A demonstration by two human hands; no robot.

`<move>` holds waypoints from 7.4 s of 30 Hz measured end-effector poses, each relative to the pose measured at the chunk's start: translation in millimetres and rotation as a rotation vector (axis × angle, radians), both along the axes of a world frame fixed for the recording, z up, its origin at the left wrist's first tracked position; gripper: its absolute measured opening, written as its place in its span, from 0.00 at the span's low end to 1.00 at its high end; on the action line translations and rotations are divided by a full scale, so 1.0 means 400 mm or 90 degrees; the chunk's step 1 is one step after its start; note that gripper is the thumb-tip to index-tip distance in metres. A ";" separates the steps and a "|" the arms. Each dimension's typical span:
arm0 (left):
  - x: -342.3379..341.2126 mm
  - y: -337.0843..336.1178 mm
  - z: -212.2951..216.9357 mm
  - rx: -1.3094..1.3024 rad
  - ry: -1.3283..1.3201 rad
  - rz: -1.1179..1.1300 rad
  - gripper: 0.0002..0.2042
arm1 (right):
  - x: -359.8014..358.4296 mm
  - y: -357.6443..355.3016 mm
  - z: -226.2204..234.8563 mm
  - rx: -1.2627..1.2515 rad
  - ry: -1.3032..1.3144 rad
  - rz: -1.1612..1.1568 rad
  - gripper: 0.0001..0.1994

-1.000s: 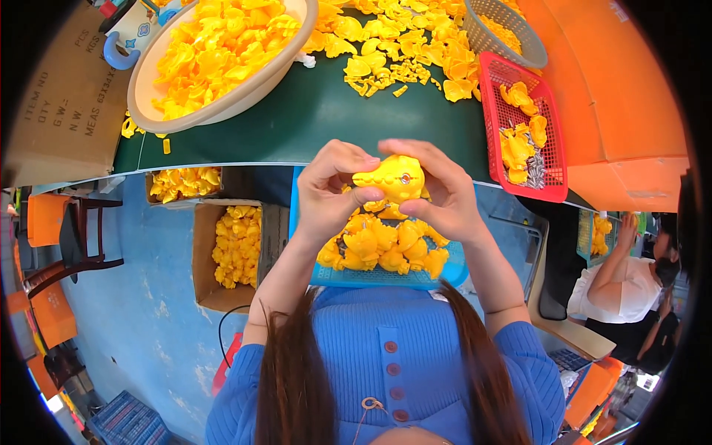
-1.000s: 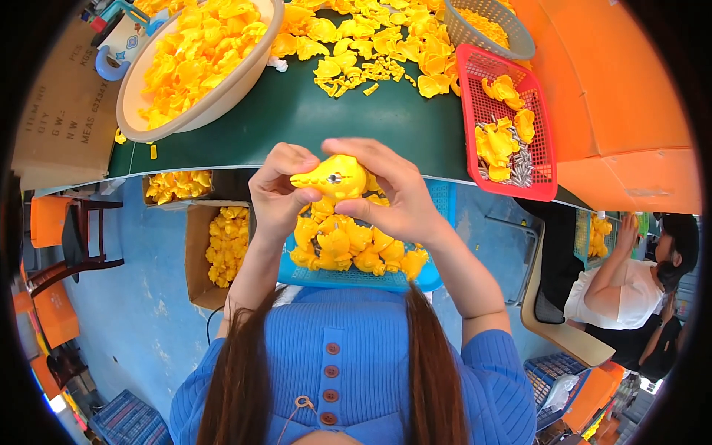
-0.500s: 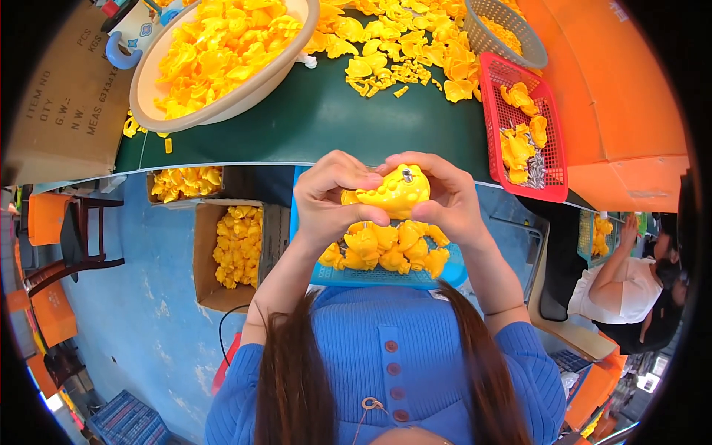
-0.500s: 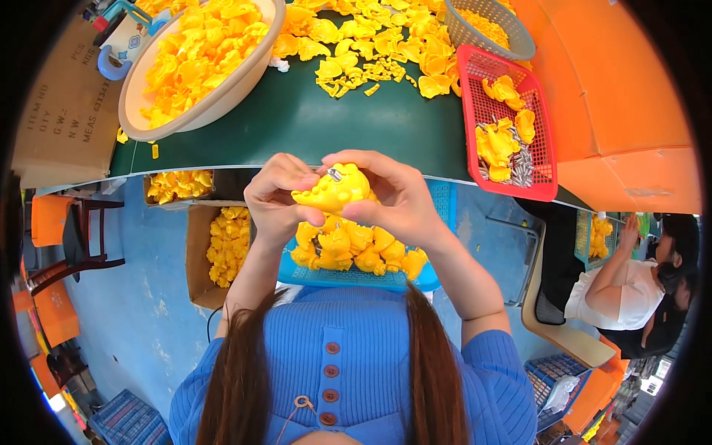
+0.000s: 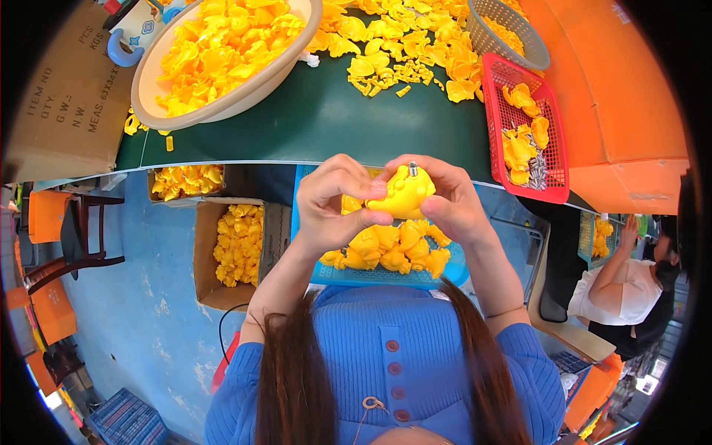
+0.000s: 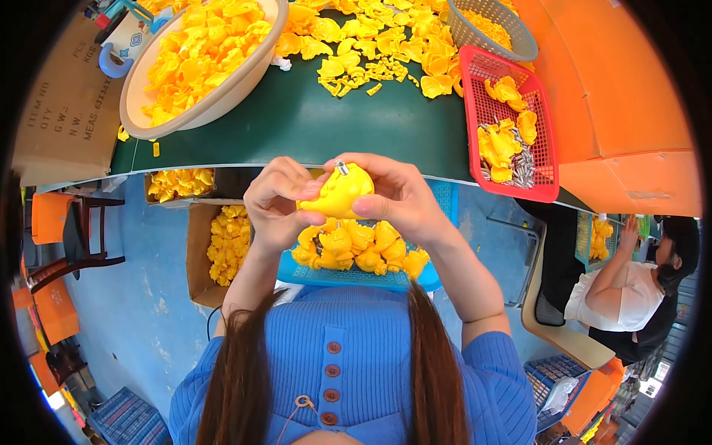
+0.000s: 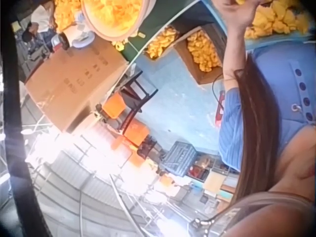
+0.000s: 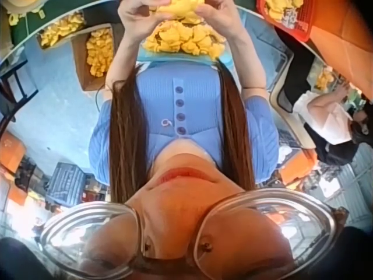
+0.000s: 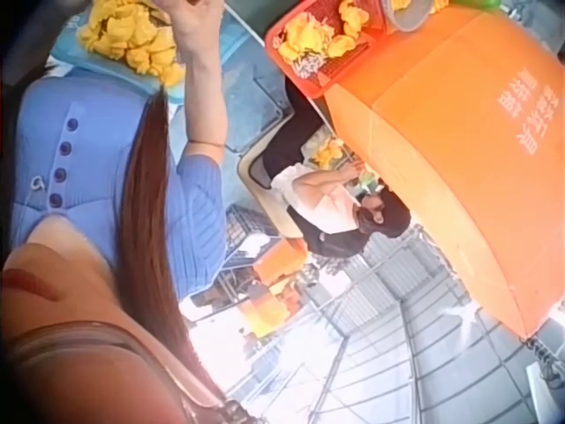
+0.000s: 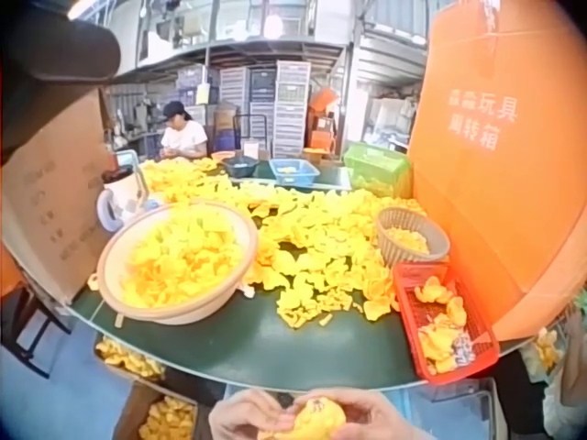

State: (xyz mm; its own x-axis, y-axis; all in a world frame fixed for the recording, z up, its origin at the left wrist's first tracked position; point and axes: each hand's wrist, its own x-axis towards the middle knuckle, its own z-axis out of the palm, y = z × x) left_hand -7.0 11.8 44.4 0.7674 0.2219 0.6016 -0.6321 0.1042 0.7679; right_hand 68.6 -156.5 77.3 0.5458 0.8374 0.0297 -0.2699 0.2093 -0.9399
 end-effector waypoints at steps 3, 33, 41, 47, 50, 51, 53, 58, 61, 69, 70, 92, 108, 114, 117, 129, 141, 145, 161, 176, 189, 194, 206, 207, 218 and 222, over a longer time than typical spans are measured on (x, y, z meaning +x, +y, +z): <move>0.010 -0.020 -0.021 0.014 0.006 0.046 0.12 | -0.002 0.008 0.004 0.030 -0.025 -0.049 0.28; -0.004 -0.056 -0.031 -0.266 0.296 -0.093 0.32 | -0.004 0.008 0.056 -0.216 -0.594 -0.190 0.17; -0.003 -0.087 -0.004 -0.227 0.231 -0.110 0.31 | -0.003 0.010 0.012 -0.074 -0.562 -0.313 0.11; -0.015 -0.099 -0.009 -0.184 0.227 -0.074 0.29 | 0.033 -0.005 0.020 -0.078 -0.231 -0.144 0.10; -0.023 -0.097 -0.013 -0.218 0.248 -0.067 0.28 | 0.034 -0.006 0.033 -0.037 -0.245 -0.148 0.09; -0.024 -0.093 -0.015 -0.218 0.248 -0.068 0.28 | 0.031 -0.004 0.040 -0.038 -0.245 -0.149 0.09; -0.027 -0.086 -0.018 -0.127 0.214 -0.030 0.28 | 0.022 -0.001 0.054 -0.065 -0.184 -0.141 0.10; -0.037 -0.092 0.007 -0.101 0.191 0.001 0.28 | 0.031 -0.010 0.044 -0.034 -0.359 -0.128 0.10; -0.033 -0.085 0.008 -0.080 0.183 0.013 0.27 | 0.029 -0.009 0.037 -0.017 -0.371 -0.134 0.11; -0.008 -0.082 -0.016 -0.385 0.329 -0.030 0.20 | -0.036 0.020 0.021 -0.204 -0.684 -0.224 0.29; -0.008 -0.088 -0.019 -0.385 0.330 -0.030 0.20 | -0.033 0.018 0.015 -0.204 -0.683 -0.224 0.29; 0.012 -0.066 -0.045 -0.154 0.201 -0.041 0.20 | 0.013 0.012 0.063 -0.243 -0.526 -0.166 0.18; 0.027 -0.064 -0.052 -0.072 0.101 0.051 0.14 | 0.023 0.035 0.036 -0.229 -0.252 -0.159 0.21; 0.031 -0.062 -0.069 -0.065 0.055 0.066 0.12 | 0.015 0.037 0.068 -0.260 -0.250 -0.158 0.21; 0.035 -0.055 -0.073 -0.027 0.031 0.077 0.11 | 0.020 0.032 0.065 -0.278 -0.249 -0.143 0.21; 0.052 -0.037 -0.076 -0.006 -0.021 0.015 0.11 | 0.019 0.023 0.064 -0.256 -0.275 -0.128 0.21; 0.056 -0.001 -0.066 0.086 -0.066 -0.009 0.15 | 0.027 0.015 0.072 -0.156 -0.123 -0.074 0.23; 0.053 -0.002 -0.057 0.094 0.008 0.011 0.20 | 0.024 0.010 0.068 -0.128 -0.112 -0.087 0.24; 0.028 -0.021 -0.030 0.020 0.102 0.007 0.24 | 0.011 0.010 0.061 -0.135 -0.444 -0.170 0.21; 0.059 -0.039 -0.071 -0.188 0.050 -0.057 0.22 | 0.028 0.014 0.058 -0.039 -0.172 -0.143 0.22; 0.104 -0.060 -0.133 -0.484 0.103 -0.072 0.24 | 0.088 0.037 0.019 0.035 0.130 -0.210 0.20; 0.105 -0.021 -0.147 -0.441 0.098 -0.070 0.25 | 0.185 0.027 -0.067 -0.328 -0.445 -0.327 0.19; 0.095 -0.046 -0.135 -0.202 0.090 0.175 0.38 | 0.071 0.083 0.028 -0.199 -0.785 -0.286 0.08; 0.095 -0.052 -0.134 -0.201 0.091 0.173 0.38 | 0.051 0.102 0.027 -0.231 -0.792 -0.282 0.06; 0.093 -0.061 -0.151 0.025 0.008 0.376 0.38 | 0.043 0.155 0.004 -0.353 -0.890 -0.292 0.04; 0.084 -0.061 -0.128 -0.012 0.052 0.366 0.42 | 0.050 0.152 0.003 -0.310 -0.796 -0.292 0.04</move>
State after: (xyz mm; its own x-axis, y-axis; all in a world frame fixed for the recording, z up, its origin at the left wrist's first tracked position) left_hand 26.5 -12.5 -6.6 0.5647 0.6265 0.5371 -0.5295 -0.2241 0.8181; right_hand 88.5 -95.8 78.3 0.5973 0.6626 0.4519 0.7829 -0.3595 -0.5078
